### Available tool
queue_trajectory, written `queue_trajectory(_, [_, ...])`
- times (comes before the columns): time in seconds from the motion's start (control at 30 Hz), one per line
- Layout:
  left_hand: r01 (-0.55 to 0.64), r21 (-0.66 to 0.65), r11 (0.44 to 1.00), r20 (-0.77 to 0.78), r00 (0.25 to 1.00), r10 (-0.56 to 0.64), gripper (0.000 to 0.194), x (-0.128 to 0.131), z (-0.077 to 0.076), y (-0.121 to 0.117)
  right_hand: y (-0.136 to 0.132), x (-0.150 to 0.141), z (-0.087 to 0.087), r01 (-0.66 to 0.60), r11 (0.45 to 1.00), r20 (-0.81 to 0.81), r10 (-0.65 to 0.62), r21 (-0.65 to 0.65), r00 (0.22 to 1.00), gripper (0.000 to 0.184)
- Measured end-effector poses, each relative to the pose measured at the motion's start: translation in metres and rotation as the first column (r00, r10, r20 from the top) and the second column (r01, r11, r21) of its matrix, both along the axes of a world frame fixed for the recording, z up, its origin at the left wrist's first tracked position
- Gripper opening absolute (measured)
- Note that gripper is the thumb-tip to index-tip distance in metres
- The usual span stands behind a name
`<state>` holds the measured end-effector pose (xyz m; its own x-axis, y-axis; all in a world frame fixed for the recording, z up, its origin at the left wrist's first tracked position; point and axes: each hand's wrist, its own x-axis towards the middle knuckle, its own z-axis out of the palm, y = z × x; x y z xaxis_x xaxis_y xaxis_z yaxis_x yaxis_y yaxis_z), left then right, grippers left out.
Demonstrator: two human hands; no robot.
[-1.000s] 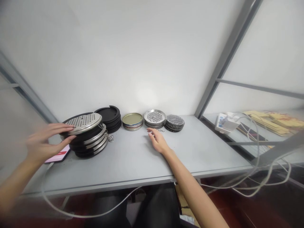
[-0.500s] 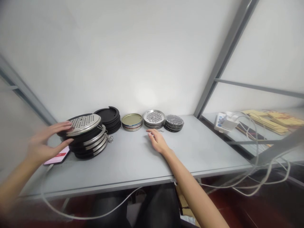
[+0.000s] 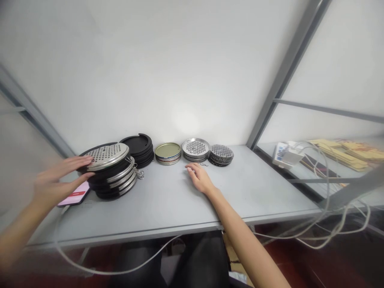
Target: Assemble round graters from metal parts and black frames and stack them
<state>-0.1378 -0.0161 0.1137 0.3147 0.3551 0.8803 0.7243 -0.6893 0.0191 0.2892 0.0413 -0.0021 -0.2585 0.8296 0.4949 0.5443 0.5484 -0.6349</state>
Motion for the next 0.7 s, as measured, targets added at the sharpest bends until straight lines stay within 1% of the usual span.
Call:
queue_trajectory(0.23, [-0.062, -0.016, 0.998, -0.036, 0.997, 0.061, 0.027, -0.002, -0.002, -0.001, 0.0, -0.001, 0.001, -0.011, 1.0, 0.01, 0.011, -0.002, 1.0, 0.037])
queue_trajectory(0.3, [-0.081, -0.016, 0.997, -0.039, 0.996, 0.08, 0.028, 0.002, 0.0, -0.004, -0.001, -0.001, 0.001, -0.012, 1.0, 0.015, 0.012, -0.006, 1.0, 0.038])
queue_trajectory(0.37, [-0.084, 0.016, 0.996, -0.032, 0.996, 0.084, 0.034, 0.012, 0.004, -0.01, -0.001, -0.001, 0.001, -0.013, 1.0, 0.02, 0.013, -0.008, 1.0, 0.038])
queue_trajectory(0.43, [-0.061, 0.065, 0.996, -0.018, 0.998, 0.063, 0.043, 0.03, 0.01, -0.02, -0.001, -0.001, 0.002, -0.014, 1.0, 0.024, 0.014, -0.007, 1.0, 0.038])
queue_trajectory(0.47, [-0.035, 0.063, 0.997, -0.024, 0.999, 0.037, 0.046, 0.042, 0.012, -0.025, -0.001, -0.001, 0.002, -0.015, 1.0, 0.026, 0.015, -0.005, 1.0, 0.038])
queue_trajectory(0.53, [0.062, 0.006, 0.998, -0.061, 0.996, -0.062, 0.045, 0.068, 0.014, -0.033, -0.001, -0.001, 0.001, -0.013, 1.0, 0.028, 0.013, 0.0, 1.0, 0.037])
queue_trajectory(0.57, [0.117, -0.03, 0.993, -0.09, 0.989, -0.119, 0.043, 0.082, 0.012, -0.035, 0.0, -0.001, 0.001, -0.012, 1.0, 0.029, 0.012, 0.003, 1.0, 0.037])
queue_trajectory(0.6, [0.17, -0.082, 0.982, -0.121, 0.976, -0.179, 0.04, 0.095, 0.008, -0.035, 0.0, -0.001, 0.0, -0.01, 1.0, 0.029, 0.01, 0.004, 1.0, 0.037])
queue_trajectory(0.63, [0.207, -0.164, 0.965, -0.162, 0.959, -0.234, 0.036, 0.108, 0.003, -0.033, 0.0, -0.001, 0.0, -0.009, 1.0, 0.031, 0.009, 0.004, 0.999, 0.036])
queue_trajectory(0.67, [0.234, -0.225, 0.946, -0.202, 0.938, -0.281, 0.03, 0.121, -0.004, -0.029, 0.001, -0.001, -0.001, -0.007, 1.0, 0.034, 0.007, 0.002, 0.999, 0.035])
queue_trajectory(0.7, [0.235, -0.298, 0.925, -0.245, 0.918, -0.312, 0.026, 0.132, -0.013, -0.022, 0.001, -0.001, -0.002, -0.005, 1.0, 0.038, 0.005, -0.003, 0.999, 0.035])
